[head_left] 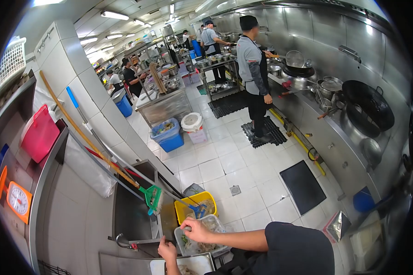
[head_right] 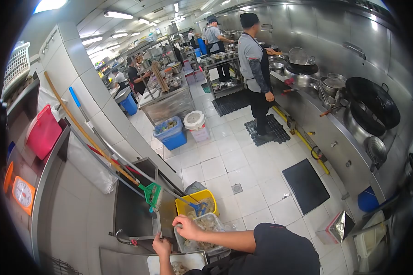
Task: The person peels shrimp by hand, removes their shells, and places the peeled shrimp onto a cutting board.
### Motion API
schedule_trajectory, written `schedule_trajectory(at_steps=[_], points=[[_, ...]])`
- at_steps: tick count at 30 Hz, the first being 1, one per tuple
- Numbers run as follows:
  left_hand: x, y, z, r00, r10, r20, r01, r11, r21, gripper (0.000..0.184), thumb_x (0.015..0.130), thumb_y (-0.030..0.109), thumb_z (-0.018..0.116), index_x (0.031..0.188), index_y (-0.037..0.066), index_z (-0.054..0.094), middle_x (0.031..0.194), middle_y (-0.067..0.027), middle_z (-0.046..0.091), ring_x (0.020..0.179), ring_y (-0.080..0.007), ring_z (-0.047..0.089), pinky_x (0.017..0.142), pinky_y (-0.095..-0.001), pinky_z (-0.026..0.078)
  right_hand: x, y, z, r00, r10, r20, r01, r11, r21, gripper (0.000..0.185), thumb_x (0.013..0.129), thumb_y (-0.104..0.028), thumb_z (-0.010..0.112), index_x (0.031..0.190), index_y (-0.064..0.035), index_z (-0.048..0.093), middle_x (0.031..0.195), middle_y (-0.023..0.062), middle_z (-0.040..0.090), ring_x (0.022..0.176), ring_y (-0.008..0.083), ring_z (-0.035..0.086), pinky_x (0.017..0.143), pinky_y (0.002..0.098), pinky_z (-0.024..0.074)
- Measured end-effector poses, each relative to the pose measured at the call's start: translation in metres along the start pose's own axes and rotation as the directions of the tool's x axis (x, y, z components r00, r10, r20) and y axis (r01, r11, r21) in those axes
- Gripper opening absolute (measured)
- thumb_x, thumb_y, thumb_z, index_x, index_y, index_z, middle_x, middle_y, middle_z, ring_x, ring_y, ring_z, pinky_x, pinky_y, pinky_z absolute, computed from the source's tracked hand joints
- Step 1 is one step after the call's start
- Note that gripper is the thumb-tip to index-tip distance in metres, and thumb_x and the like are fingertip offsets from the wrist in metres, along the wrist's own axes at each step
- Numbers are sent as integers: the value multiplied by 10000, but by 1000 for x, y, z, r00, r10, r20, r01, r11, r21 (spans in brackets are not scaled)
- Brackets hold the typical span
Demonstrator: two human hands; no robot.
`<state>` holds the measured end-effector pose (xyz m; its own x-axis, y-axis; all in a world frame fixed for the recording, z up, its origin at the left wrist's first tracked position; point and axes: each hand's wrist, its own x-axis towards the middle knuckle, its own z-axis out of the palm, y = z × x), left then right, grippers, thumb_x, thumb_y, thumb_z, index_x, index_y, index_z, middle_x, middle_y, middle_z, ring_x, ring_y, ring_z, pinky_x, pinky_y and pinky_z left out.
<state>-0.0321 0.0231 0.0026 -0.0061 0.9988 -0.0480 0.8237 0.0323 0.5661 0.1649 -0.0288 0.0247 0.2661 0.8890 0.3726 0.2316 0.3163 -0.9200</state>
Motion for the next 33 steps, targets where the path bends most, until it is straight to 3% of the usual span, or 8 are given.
schedule_trajectory(at_steps=[1,3,4,7,11,19,29,33], points=[[3,-6,9,1000,-2,1,2,1000,-2,416,718,-49,538,1128,-38,606,939,-250,652,867,-356,642,791,-412,484,0,-3,-1,1000,19,5,-19,1000,-4,157,732,-20,599,888,-31,613,905,93,560,762,222,560,657,312,451],[5,-15,26,855,458,-243,-498,856,-138,568,699,-56,536,1266,-45,514,1133,-206,625,993,-304,622,877,-391,460,-1,-6,-2,999,43,21,-43,999,-12,159,731,-19,599,889,-31,612,904,93,558,758,225,558,657,314,450],[-7,3,21,972,234,-14,-186,735,-652,564,773,-11,587,1322,-35,459,1235,-127,572,1076,-226,576,922,-354,448,-1,-7,-2,1000,20,10,-19,1000,-21,160,727,-16,601,886,-31,613,895,94,565,758,235,565,662,320,455],[-31,49,2,942,106,318,251,406,-879,448,879,90,594,1306,4,490,1251,-85,562,1103,-169,549,915,-312,438,0,-4,5,1000,-9,28,10,1000,-30,160,719,-4,607,878,-27,617,876,100,588,776,246,587,684,326,468],[-38,29,28,941,171,293,242,267,-933,314,882,146,644,1156,2,589,956,-55,632,770,-108,571,673,-262,475,-6,-2,19,971,160,176,-181,978,109,118,732,25,621,848,0,621,833,93,629,859,180,628,701,320,505],[-121,-70,-36,945,-327,25,191,484,-854,48,853,65,622,859,27,652,695,-2,604,597,-77,522,558,-225,420,-39,12,67,938,197,285,-242,961,134,163,714,42,621,858,-34,623,796,-1,590,716,85,518,655,228,435],[-395,-232,-148,268,-784,-559,138,606,-784,92,866,49,604,917,-19,636,747,-25,613,648,-91,529,596,-232,429,-101,-19,167,646,155,747,-128,987,-93,249,747,-27,673,993,-30,637,939,41,632,851,134,572,756,277,477],[-477,-259,-138,126,-707,-696,594,616,-518,169,797,5,585,953,-5,649,804,-150,652,734,-246,634,684,-347,495,-126,-46,190,620,-39,784,89,996,-20,247,757,-57,664,1002,-40,627,1074,105,590,1014,212,557,821,321,481]])
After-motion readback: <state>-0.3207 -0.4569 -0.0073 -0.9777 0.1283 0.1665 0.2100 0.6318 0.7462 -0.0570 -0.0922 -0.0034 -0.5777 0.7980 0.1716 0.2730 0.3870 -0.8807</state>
